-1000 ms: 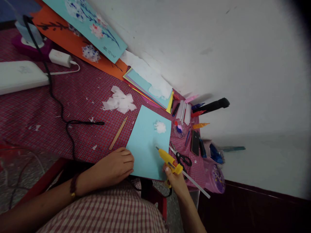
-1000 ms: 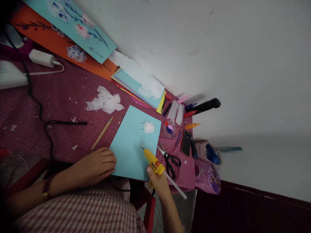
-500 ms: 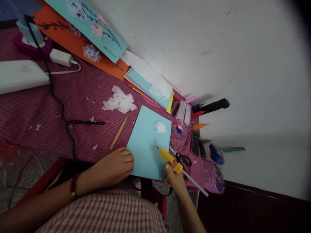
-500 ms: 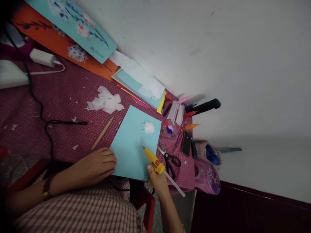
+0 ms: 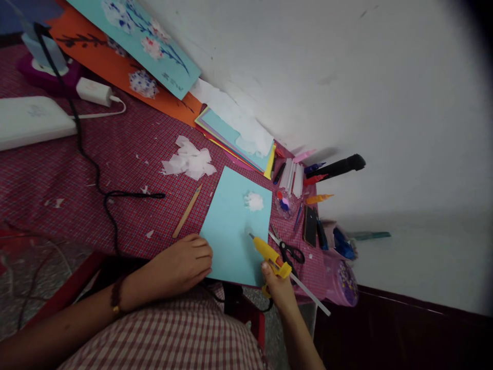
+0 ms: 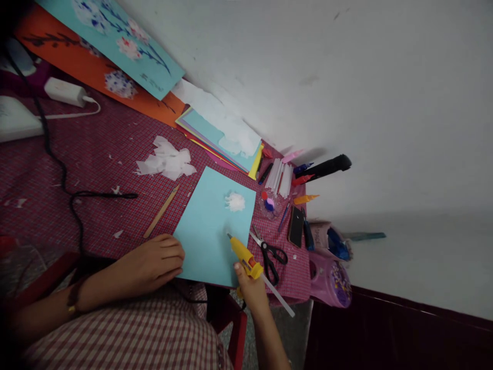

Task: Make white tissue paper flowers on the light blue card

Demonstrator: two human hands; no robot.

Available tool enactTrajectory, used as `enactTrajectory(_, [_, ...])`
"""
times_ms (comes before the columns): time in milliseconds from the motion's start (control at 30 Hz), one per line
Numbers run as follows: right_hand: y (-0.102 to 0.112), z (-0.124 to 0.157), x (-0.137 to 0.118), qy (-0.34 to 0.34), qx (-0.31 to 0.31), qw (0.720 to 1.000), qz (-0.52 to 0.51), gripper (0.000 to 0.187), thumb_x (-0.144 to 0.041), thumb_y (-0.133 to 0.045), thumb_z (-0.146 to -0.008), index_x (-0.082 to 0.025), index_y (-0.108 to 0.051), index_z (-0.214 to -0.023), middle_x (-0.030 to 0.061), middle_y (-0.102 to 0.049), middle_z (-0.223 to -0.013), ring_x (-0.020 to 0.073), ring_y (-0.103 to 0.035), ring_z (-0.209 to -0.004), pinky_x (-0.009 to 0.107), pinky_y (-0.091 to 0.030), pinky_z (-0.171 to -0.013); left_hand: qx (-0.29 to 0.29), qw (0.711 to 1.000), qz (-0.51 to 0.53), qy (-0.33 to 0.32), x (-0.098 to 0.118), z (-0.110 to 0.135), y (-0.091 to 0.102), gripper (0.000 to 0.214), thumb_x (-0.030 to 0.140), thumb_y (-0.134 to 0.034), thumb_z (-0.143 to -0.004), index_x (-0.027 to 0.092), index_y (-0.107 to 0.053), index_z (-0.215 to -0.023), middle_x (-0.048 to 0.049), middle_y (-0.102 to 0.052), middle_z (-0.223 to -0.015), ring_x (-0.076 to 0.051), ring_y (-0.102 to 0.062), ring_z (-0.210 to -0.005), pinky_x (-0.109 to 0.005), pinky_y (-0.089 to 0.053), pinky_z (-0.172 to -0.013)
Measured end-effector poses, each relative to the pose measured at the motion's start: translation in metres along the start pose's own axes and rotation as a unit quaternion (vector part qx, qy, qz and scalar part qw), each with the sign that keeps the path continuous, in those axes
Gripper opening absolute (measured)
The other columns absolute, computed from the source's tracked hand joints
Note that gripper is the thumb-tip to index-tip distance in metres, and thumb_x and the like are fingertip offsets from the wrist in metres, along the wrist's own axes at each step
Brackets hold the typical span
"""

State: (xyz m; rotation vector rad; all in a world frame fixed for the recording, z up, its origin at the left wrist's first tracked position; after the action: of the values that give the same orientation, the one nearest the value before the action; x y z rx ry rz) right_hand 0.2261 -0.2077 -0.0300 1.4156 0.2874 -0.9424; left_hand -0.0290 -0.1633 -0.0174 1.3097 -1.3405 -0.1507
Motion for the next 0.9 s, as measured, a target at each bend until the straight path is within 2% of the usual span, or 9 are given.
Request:
enactTrajectory(133, [0.0,0.003,-0.001,-0.015,-0.003,0.999,0.029,0.041,-0.057,-0.056,-0.073,-0.019,-0.061,-0.084,0.0065,-0.064,-0.071,0.0216,-0.059,-0.063,0.035,-0.05,-0.061,0.011,1.0,0.002,-0.002,0.0,0.0,0.001,0.013,0.019,-0.053,-0.089,0.018,-0.06,-0.078,-0.0011,-0.061,-0.08,-0.017,-0.051,-0.081,-0.034,-0.036,-0.081])
enactTrajectory(267, [-0.001,-0.001,-0.012,-0.004,-0.04,0.997,0.067,0.037,-0.056,-0.054,-0.075,-0.021,-0.058,-0.068,0.0028,-0.057,-0.059,0.0184,-0.053,-0.054,0.031,-0.044,-0.053,0.001,1.0,0.002,0.0,0.0,0.0,0.0,0.013,0.019,-0.052,-0.09,0.018,-0.06,-0.079,-0.001,-0.061,-0.081,-0.018,-0.05,-0.082,-0.035,-0.036,-0.081])
enactTrajectory(367, [0.005,-0.012,-0.031,0.022,-0.086,0.99,0.107,0.036,-0.053,-0.062,-0.072,-0.022,-0.054,-0.056,0.0002,-0.052,-0.051,0.0156,-0.045,-0.05,0.029,-0.035,-0.049,-0.01,1.0,0.004,0.002,0.0,0.001,0.0,0.012,0.018,-0.052,-0.09,0.018,-0.06,-0.081,-0.001,-0.061,-0.083,-0.018,-0.051,-0.083,-0.036,-0.036,-0.082])
enactTrajectory(500, [0.016,-0.034,-0.069,0.061,-0.142,0.978,0.141,0.031,-0.042,-0.076,-0.06,-0.023,-0.054,-0.049,-0.0033,-0.046,-0.046,0.012,-0.038,-0.048,0.027,-0.026,-0.052,-0.018,1.0,0.017,0.014,-0.002,0.001,0.0,0.012,0.018,-0.051,-0.09,0.018,-0.06,-0.081,-0.0012,-0.061,-0.085,-0.018,-0.051,-0.084,-0.036,-0.036,-0.083])
enactTrajectory(600, [0.014,-0.054,-0.093,0.067,-0.213,0.966,0.129,0.027,-0.036,-0.079,-0.055,-0.023,-0.056,-0.048,-0.0064,-0.041,-0.042,0.0105,-0.037,-0.046,0.025,-0.026,-0.052,-0.015,0.999,0.034,0.022,-0.005,0.001,0.001,0.013,0.019,-0.051,-0.091,0.017,-0.06,-0.081,-0.0017,-0.06,-0.086,-0.017,-0.051,-0.084,-0.034,-0.037,-0.082])
enactTrajectory(700, [0.012,-0.072,-0.107,0.057,-0.282,0.954,0.09,0.019,-0.03,-0.081,-0.052,-0.022,-0.064,-0.054,-0.0053,-0.054,-0.048,0.0107,-0.044,-0.05,0.023,-0.032,-0.053,-0.011,0.998,0.048,0.032,-0.008,0.001,0.003,0.013,0.02,-0.05,-0.091,0.017,-0.06,-0.082,-0.0023,-0.061,-0.087,-0.017,-0.052,-0.084,-0.034,-0.038,-0.082])
enactTrajectory(800, [0.013,-0.075,-0.11,0.038,-0.334,0.941,0.039,0.024,-0.037,-0.081,-0.053,-0.018,-0.069,-0.061,-0.0024,-0.061,-0.053,0.0106,-0.048,-0.048,0.023,-0.036,-0.05,0.002,0.998,0.054,0.045,-0.011,0.002,0.006,0.015,0.021,-0.049,-0.092,0.017,-0.061,-0.084,-0.0029,-0.061,-0.086,-0.017,-0.052,-0.085,-0.033,-0.038,-0.083])
enactTrajectory(900, [0.011,-0.056,-0.105,0.032,-0.336,0.941,-0.024,0.046,-0.06,-0.069,-0.063,-0.016,-0.061,-0.052,-0.0027,-0.05,-0.041,0.0087,-0.037,-0.038,0.023,-0.029,-0.041,0.013,0.997,0.058,0.051,-0.011,0.003,0.008,0.016,0.022,-0.049,-0.092,0.017,-0.061,-0.083,-0.0029,-0.061,-0.084,-0.017,-0.052,-0.085,-0.033,-0.039,-0.082])
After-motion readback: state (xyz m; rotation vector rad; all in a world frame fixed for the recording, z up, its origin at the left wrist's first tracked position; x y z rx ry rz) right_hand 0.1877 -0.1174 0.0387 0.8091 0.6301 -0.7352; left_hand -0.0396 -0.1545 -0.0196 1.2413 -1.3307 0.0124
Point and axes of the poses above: each hand's wrist, its own z-axis away from the middle knuckle, its own y-axis out of the back of the hand, x = y × z, the point moved 7 cm from there along -z, towards the middle knuckle
